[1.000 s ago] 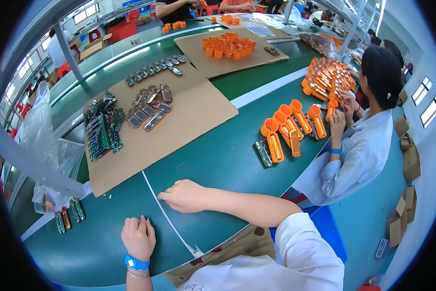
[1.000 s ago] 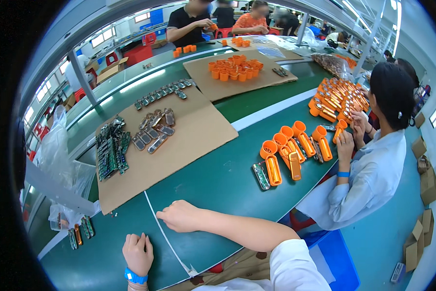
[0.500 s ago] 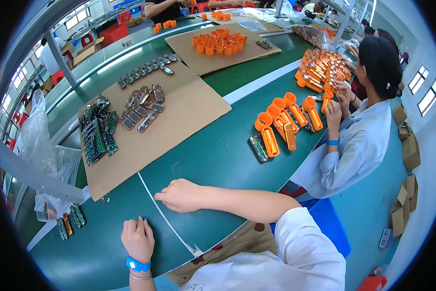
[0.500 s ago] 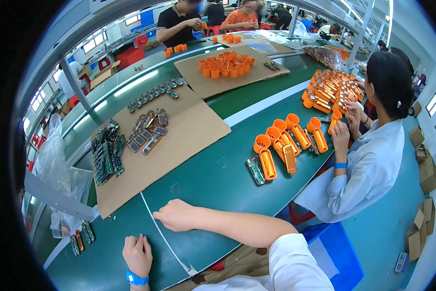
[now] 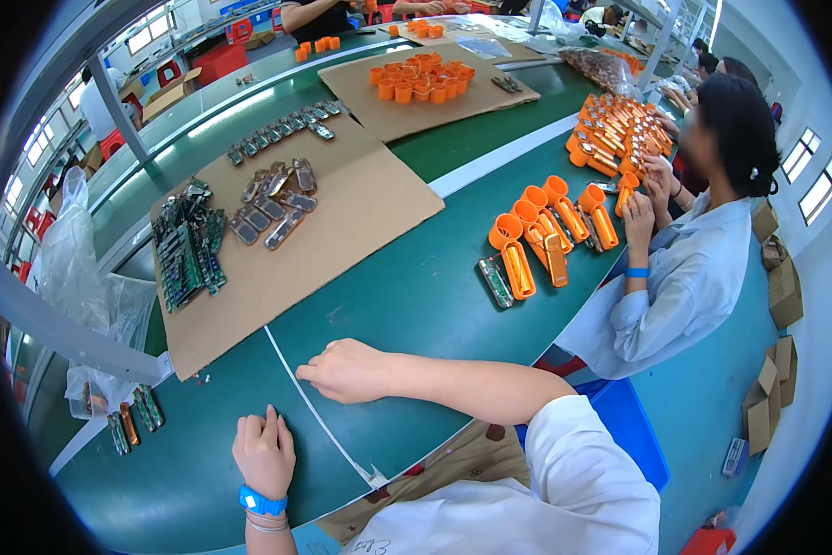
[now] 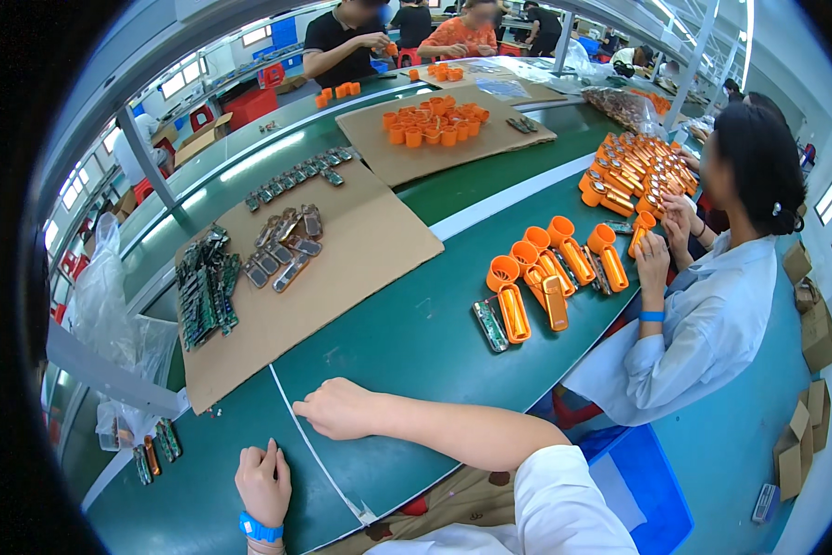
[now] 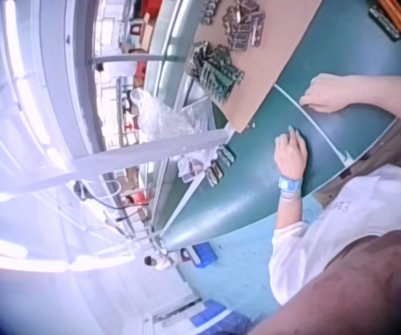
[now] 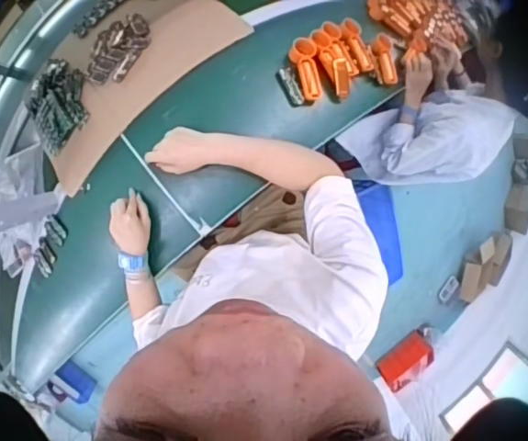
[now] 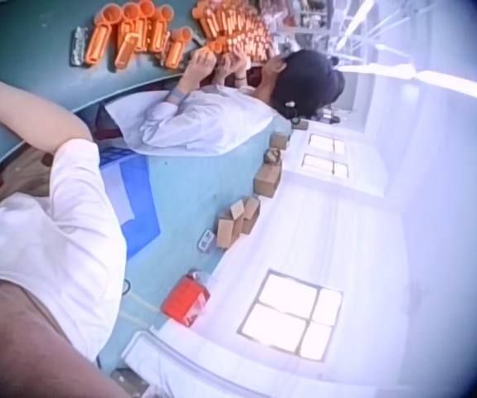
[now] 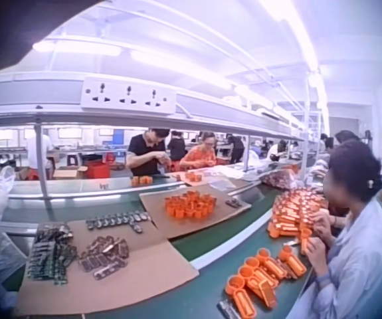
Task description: Assembling PCB components into handheld fan housings on an electronics production floor.
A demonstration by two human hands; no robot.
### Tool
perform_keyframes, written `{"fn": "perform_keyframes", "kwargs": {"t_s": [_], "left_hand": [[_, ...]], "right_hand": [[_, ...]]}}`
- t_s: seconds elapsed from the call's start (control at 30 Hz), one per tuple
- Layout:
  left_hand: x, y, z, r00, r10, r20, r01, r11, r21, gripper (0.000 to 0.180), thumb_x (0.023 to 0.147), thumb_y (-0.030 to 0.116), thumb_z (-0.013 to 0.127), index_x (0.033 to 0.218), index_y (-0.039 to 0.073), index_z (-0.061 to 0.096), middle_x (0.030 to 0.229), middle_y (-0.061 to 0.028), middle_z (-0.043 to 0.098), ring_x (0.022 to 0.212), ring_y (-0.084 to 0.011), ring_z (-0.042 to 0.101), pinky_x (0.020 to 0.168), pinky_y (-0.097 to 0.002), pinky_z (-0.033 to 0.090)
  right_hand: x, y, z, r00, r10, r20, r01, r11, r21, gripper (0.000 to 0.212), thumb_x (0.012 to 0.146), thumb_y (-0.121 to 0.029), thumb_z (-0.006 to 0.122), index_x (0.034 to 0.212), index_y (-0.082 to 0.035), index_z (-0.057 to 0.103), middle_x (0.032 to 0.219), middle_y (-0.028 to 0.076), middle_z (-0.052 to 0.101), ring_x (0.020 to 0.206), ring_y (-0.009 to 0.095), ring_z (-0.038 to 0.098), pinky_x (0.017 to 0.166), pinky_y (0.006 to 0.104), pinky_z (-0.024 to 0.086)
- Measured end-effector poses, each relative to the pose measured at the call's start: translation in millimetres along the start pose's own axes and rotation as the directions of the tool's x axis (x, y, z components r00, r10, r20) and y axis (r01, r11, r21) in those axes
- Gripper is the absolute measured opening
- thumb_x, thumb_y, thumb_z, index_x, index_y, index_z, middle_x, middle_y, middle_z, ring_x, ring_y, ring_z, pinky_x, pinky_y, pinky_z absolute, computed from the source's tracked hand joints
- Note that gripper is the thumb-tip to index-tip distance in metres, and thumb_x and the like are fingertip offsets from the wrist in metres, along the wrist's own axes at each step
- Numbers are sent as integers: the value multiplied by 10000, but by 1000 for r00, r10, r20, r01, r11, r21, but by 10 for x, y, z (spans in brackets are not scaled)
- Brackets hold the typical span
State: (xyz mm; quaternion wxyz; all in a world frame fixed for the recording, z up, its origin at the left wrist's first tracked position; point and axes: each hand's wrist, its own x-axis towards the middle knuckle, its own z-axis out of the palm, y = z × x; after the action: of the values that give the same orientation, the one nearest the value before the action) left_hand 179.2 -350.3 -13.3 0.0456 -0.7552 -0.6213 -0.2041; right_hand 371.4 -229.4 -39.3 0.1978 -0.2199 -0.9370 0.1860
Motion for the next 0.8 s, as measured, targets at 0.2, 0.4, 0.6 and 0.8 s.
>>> {"fn": "perform_keyframes", "kwargs": {"t_s": [0.2, 0.4, 0.6, 0.8], "left_hand": [[4, 11, -4, 1000, 26, -11, -26, 999, -24, 160, 786, 15, 627, 924, -49, 679, 679, -101, 483, 638, -240, 498, 535, -357, 411], [-5, -2, 5, 1000, -2, -11, 1, 1000, -31, 141, 786, 12, 624, 903, -46, 676, 674, -102, 481, 633, -246, 497, 523, -362, 405], [-4, -4, 17, 999, 10, -45, -10, 1000, 10, 81, 779, 12, 635, 837, -40, 660, 672, -100, 479, 634, -257, 497, 523, -370, 407], [-11, -10, 5, 998, 19, -53, -16, 998, 54, 53, 761, 16, 661, 781, -28, 641, 669, -101, 479, 640, -263, 499, 526, -375, 412]], "right_hand": [[-4, 6, 3, 999, -14, -31, 16, 999, 51, 177, 777, -101, 573, 939, -30, 565, 741, 148, 632, 654, 344, 624, 597, 431, 499], [0, 6, -8, 999, -18, -27, 19, 998, 53, 181, 779, -103, 575, 943, -28, 564, 750, 145, 632, 664, 340, 626, 603, 431, 500], [-3, 3, -5, 999, -20, -36, 22, 999, 41, 178, 778, -101, 574, 940, -28, 561, 750, 144, 632, 665, 334, 627, 604, 429, 501], [-2, -6, -13, 1000, -11, -14, 12, 999, 43, 174, 779, -100, 573, 936, -27, 556, 753, 144, 634, 674, 337, 627, 613, 431, 501]]}}
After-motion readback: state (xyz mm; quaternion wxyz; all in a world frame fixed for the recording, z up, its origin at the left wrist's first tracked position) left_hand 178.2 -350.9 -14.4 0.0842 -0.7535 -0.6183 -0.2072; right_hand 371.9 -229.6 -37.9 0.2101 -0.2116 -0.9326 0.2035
